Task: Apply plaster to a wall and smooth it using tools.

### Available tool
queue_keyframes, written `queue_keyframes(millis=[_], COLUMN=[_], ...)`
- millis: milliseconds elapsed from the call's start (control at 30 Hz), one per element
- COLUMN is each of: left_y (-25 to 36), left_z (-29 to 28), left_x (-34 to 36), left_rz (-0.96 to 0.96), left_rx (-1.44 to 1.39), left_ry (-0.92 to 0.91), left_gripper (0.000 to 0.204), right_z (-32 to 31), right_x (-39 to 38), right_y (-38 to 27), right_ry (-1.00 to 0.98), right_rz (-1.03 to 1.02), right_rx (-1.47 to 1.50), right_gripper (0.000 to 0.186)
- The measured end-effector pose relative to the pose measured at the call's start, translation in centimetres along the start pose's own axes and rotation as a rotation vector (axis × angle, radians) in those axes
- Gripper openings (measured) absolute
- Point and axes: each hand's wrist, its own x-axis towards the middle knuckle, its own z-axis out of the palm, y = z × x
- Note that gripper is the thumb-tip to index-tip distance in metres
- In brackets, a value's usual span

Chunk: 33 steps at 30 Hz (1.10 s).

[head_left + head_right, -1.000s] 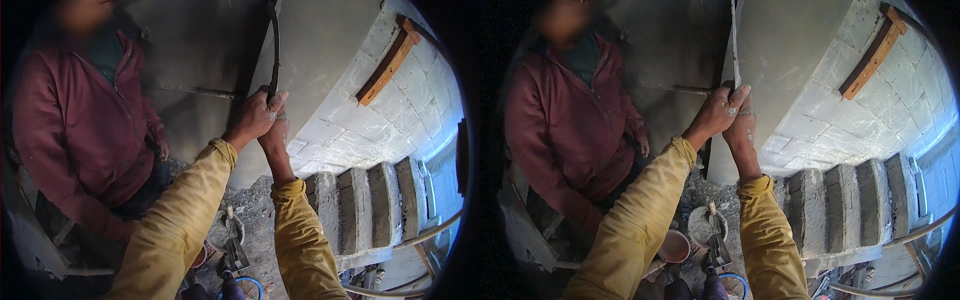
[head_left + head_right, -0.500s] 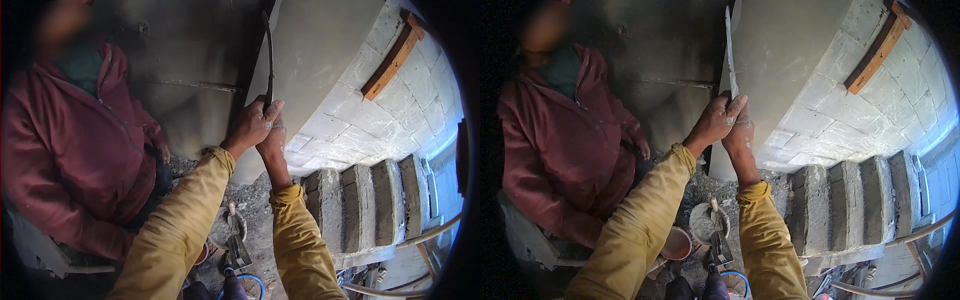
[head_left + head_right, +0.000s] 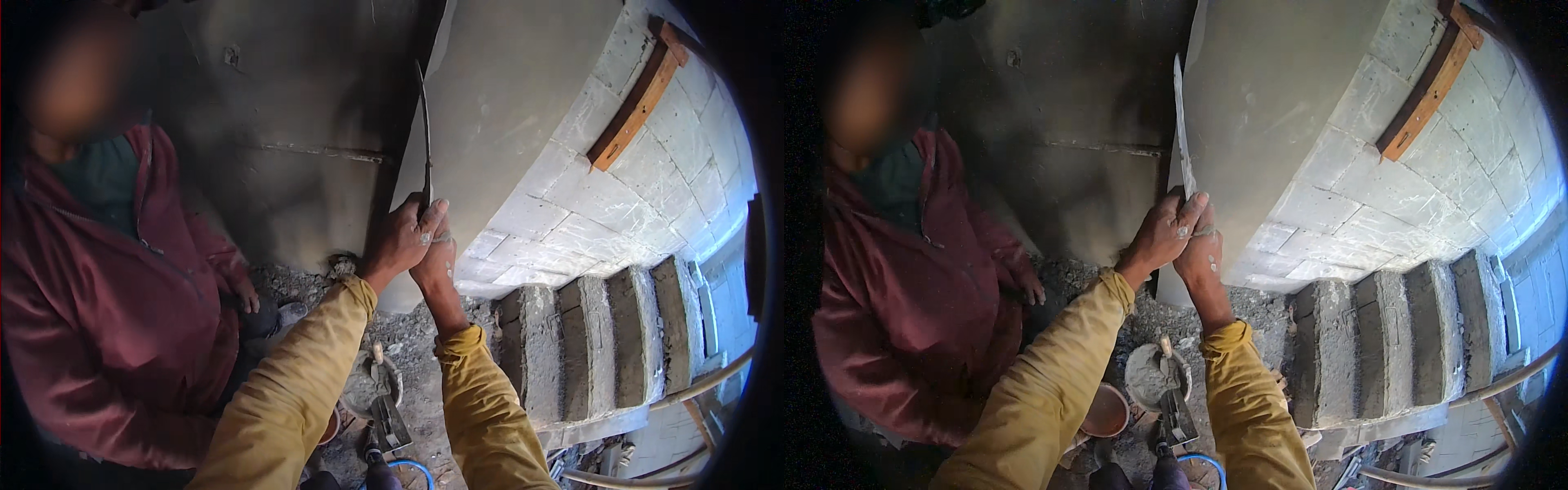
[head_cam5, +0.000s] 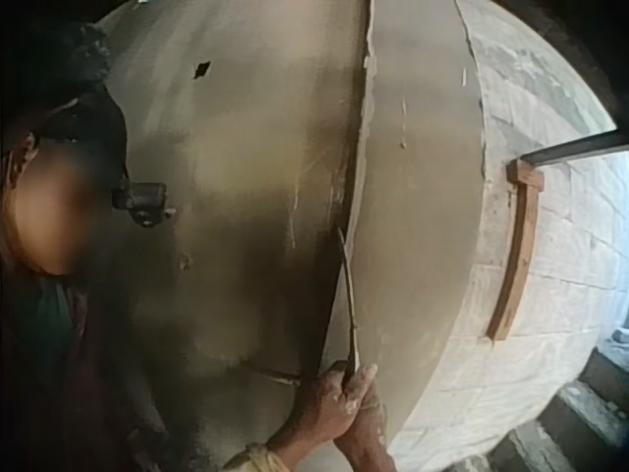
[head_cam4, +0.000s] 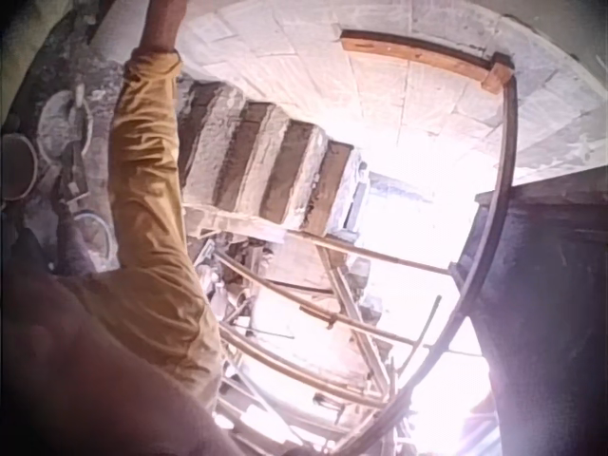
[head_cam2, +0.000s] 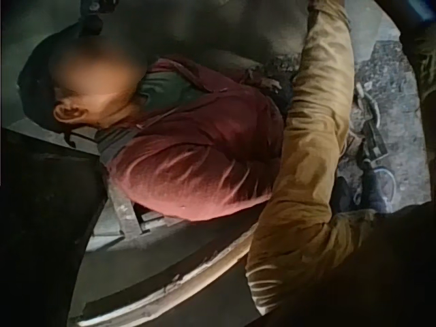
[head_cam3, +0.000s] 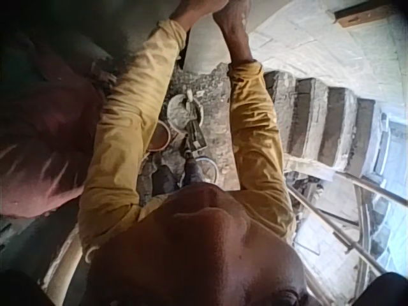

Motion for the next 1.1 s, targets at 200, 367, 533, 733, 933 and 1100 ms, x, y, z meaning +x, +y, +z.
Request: queue_keyframes(millis=[200,367,533,733,933,1100], left_y=[5.7,7.4,5.0,5.2,6.5,4.0], left_z=[-2.1,-2.5,-1.1,-1.4,-2.3,-1.3], left_x=[5.0,6.1,4.0,4.2,6.1,3.9], left_rz=[0.176,0.162,0.112,0.07,0.138,0.106], left_rx=[-0.046,0.004,0.011,-0.037,-0.021,-0.041], left_ry=[0.063,0.064,0.091,0.043,0.033,0.031], left_gripper=[0.045,0.044,0.048,0.045,0.045,0.043], right_z=[-2.8,-4.3,-3.1,-3.3,-4.2,-2.3], right_x=[5.2,6.1,4.6,4.7,6.2,4.3], right_y=[-5.7,-8.0,-4.4,-4.9,-7.4,-3.7], right_ry=[0.147,0.159,0.092,0.11,0.095,0.111], right_rz=[-0.243,-0.245,-0.218,-0.23,-0.178,-0.241], right_rx=[-0.088,-0.005,-0.059,-0.05,0.021,-0.015], right_gripper=[0.043,0.041,0.045,0.046,0.048,0.049])
